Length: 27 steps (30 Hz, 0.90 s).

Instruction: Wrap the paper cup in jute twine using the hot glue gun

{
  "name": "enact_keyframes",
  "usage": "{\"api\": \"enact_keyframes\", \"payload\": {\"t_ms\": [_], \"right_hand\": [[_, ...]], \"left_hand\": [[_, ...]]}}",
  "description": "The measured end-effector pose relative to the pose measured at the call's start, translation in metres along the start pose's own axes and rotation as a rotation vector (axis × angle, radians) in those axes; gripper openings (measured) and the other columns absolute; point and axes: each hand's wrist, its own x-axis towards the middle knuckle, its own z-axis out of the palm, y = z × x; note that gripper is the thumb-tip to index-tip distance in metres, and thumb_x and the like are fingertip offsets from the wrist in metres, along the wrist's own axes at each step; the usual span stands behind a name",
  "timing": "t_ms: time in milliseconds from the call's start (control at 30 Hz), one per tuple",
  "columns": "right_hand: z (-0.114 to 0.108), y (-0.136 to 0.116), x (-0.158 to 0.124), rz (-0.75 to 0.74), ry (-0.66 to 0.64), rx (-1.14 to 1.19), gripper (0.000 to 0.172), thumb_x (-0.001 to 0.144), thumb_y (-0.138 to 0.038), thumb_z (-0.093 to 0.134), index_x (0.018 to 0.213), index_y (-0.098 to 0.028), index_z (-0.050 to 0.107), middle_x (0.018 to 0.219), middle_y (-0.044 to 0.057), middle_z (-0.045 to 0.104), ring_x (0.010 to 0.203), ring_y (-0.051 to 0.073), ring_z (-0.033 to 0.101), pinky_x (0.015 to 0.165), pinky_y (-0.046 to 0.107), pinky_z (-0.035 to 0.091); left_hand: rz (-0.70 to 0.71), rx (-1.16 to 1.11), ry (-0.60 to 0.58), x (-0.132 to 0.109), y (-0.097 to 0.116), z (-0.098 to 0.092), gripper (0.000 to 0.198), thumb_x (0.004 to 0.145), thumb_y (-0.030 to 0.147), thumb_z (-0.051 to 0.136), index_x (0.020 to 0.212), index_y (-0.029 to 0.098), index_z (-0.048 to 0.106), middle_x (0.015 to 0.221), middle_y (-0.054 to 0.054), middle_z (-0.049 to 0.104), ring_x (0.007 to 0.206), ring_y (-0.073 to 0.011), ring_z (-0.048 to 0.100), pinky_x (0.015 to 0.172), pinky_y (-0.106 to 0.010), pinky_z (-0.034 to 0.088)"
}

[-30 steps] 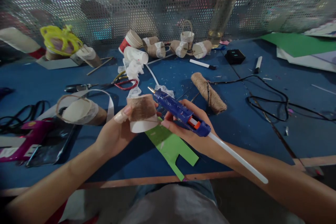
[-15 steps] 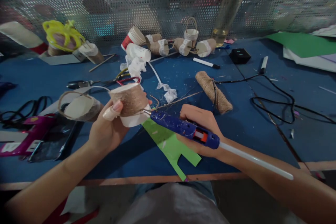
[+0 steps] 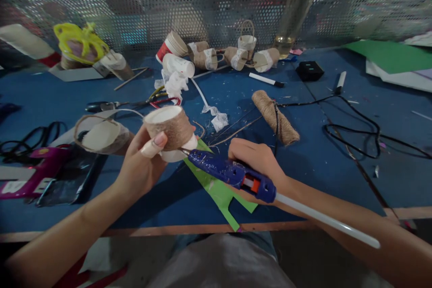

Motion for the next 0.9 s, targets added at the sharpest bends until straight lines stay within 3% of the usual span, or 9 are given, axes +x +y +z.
{"api": "enact_keyframes", "payload": {"t_ms": [200, 400, 600, 767, 900], "right_hand": [[-0.001, -0.003, 0.000, 0.024, 0.043, -0.043, 0.034, 0.077, -0.010, 0.067, 0.073, -0.024, 0.037, 0.069, -0.005, 0.041, 0.057, 0.010, 0.037, 0.054, 0.028, 0.029], [-0.002, -0.006, 0.001, 0.115, 0.064, -0.024, 0.033, 0.079, -0.011, 0.067, 0.071, -0.025, 0.037, 0.067, -0.004, 0.042, 0.057, 0.012, 0.038, 0.053, 0.030, 0.030], [-0.003, -0.006, 0.002, 0.116, 0.062, -0.012, 0.033, 0.080, -0.014, 0.069, 0.071, -0.024, 0.038, 0.067, -0.005, 0.042, 0.058, 0.012, 0.038, 0.055, 0.031, 0.030], [-0.003, -0.005, 0.003, 0.106, 0.080, -0.018, 0.033, 0.083, -0.014, 0.066, 0.070, -0.024, 0.037, 0.066, -0.004, 0.040, 0.057, 0.012, 0.037, 0.054, 0.031, 0.030], [-0.004, -0.003, 0.002, 0.121, 0.060, -0.041, 0.031, 0.085, -0.015, 0.064, 0.071, -0.024, 0.038, 0.065, -0.003, 0.043, 0.056, 0.013, 0.040, 0.052, 0.031, 0.030]], "left_hand": [[-0.012, -0.026, -0.004, -0.002, 0.004, 0.003, 0.039, 0.084, 0.040, 0.080, 0.120, 0.028, 0.072, 0.118, -0.005, 0.072, 0.114, -0.0283, 0.067, 0.097, -0.041, 0.057], [-0.072, -0.004, 0.097, -0.003, 0.009, 0.006, 0.036, 0.081, 0.042, 0.080, 0.115, 0.028, 0.075, 0.121, -0.005, 0.074, 0.120, -0.0318, 0.066, 0.096, -0.040, 0.058], [-0.086, 0.011, 0.122, -0.001, 0.012, 0.007, 0.039, 0.080, 0.043, 0.080, 0.114, 0.025, 0.076, 0.121, -0.008, 0.075, 0.119, -0.0323, 0.066, 0.094, -0.040, 0.057], [-0.115, -0.006, 0.139, -0.002, 0.012, 0.005, 0.037, 0.080, 0.046, 0.078, 0.114, 0.030, 0.077, 0.115, -0.005, 0.077, 0.124, -0.0347, 0.064, 0.091, -0.042, 0.059], [-0.113, -0.021, 0.150, -0.002, 0.012, 0.004, 0.038, 0.081, 0.046, 0.077, 0.115, 0.029, 0.076, 0.112, -0.005, 0.077, 0.126, -0.0345, 0.063, 0.096, -0.043, 0.058]]}}
